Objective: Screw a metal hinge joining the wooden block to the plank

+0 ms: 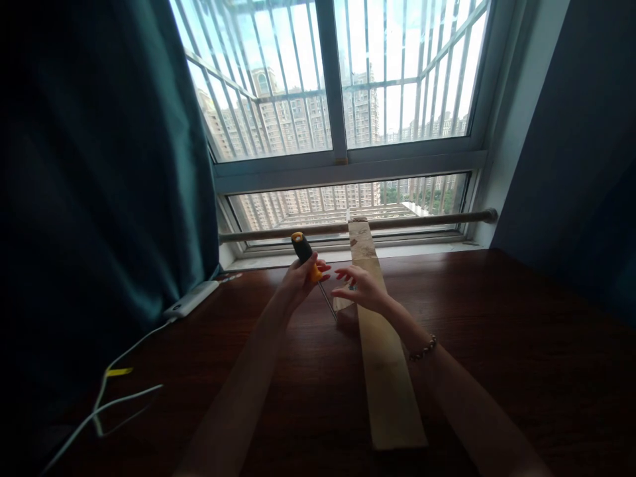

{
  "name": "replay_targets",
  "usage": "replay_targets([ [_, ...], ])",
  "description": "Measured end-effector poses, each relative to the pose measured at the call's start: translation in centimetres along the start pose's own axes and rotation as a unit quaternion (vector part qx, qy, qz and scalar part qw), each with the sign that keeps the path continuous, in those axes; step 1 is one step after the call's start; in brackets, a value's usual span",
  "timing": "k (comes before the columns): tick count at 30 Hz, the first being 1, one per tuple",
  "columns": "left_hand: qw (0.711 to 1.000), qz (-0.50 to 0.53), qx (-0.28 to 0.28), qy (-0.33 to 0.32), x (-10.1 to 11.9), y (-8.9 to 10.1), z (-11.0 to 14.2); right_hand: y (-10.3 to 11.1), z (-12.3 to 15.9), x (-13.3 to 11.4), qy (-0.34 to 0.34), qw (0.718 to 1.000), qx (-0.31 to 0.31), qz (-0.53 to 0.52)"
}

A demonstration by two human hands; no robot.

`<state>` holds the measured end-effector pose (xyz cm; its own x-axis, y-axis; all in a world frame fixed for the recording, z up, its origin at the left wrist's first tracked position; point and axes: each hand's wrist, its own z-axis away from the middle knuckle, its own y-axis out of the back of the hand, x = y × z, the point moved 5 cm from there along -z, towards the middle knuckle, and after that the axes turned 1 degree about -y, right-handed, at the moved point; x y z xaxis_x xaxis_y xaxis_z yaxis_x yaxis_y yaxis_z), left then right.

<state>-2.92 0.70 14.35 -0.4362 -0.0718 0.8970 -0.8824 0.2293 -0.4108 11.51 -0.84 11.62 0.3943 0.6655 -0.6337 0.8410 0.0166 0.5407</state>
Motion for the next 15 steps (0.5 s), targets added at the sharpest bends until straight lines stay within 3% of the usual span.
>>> replay_targets([
  [3,0.999,0.015,-0.029,-0.039,-0.1,-2.2,1.2,0.0,-0.4,-2.2,-0.025,0.999,0.030,-0.031],
  [6,0.995,-0.049,-0.025,-0.082,-0.5,-3.2,2.1,0.5,-0.2,-3.4,-0.043,0.996,0.073,-0.038],
  [9,0.982,-0.132,0.006,-0.132,-0.3,-3.5,2.7,0.4,0.3,-4.4,-0.050,0.993,0.035,-0.102],
  [12,0.948,-0.240,0.011,-0.207,0.8,-4.0,3.5,0.5,0.6,-5.6,-0.055,0.986,-0.011,-0.158],
  [15,0.901,-0.322,-0.004,-0.290,1.4,-4.1,3.7,2.6,0.5,-6.0,-0.072,0.983,0.071,-0.152],
])
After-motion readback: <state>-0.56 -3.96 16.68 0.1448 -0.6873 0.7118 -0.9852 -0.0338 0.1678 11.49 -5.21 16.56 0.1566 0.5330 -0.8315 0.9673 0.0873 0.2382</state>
